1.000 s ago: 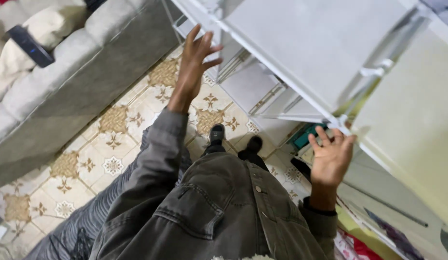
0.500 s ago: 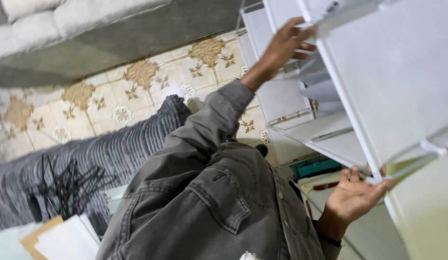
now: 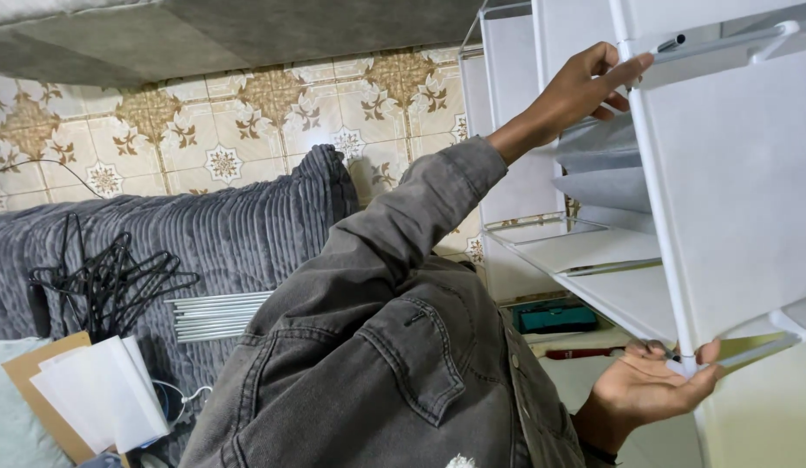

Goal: The person disassembles a fabric rack by hand, detaching the shelves and metal poles from the frame, sliding the poles out of the fabric sleeves, and separating the plastic connectors from the metal poles.

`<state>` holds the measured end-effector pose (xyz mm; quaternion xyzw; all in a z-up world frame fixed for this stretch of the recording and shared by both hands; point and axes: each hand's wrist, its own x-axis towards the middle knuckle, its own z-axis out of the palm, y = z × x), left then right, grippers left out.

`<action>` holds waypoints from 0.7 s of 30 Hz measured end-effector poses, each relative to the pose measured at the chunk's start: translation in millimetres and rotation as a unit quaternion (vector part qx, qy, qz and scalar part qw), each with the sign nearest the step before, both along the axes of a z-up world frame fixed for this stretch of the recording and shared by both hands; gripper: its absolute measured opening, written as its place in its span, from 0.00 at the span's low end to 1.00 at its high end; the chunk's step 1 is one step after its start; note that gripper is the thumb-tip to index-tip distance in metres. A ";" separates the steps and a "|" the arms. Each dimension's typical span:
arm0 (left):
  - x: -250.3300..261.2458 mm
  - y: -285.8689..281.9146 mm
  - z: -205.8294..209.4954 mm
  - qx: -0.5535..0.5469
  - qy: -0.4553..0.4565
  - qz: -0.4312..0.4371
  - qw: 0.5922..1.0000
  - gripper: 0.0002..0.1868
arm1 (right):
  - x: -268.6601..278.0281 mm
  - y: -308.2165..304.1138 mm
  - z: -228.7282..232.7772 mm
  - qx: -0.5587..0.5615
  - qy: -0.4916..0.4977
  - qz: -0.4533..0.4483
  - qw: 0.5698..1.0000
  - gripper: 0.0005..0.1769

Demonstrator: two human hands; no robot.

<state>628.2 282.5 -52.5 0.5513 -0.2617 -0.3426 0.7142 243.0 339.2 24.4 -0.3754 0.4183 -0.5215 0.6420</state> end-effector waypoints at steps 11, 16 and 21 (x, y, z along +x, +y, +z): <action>1.8 -13.1 -13.0 -0.047 0.026 -0.037 0.998 0.29 | -3.8 6.8 1.6 -0.035 -0.054 0.029 0.997 0.32; 8.6 -0.4 0.1 -0.068 0.002 -0.047 0.997 0.30 | -1.5 16.2 12.8 -0.045 0.010 0.007 0.999 0.36; 14.1 17.2 20.6 -0.079 -0.022 -0.040 0.996 0.32 | -1.9 20.0 18.1 -0.081 0.024 0.015 0.996 0.38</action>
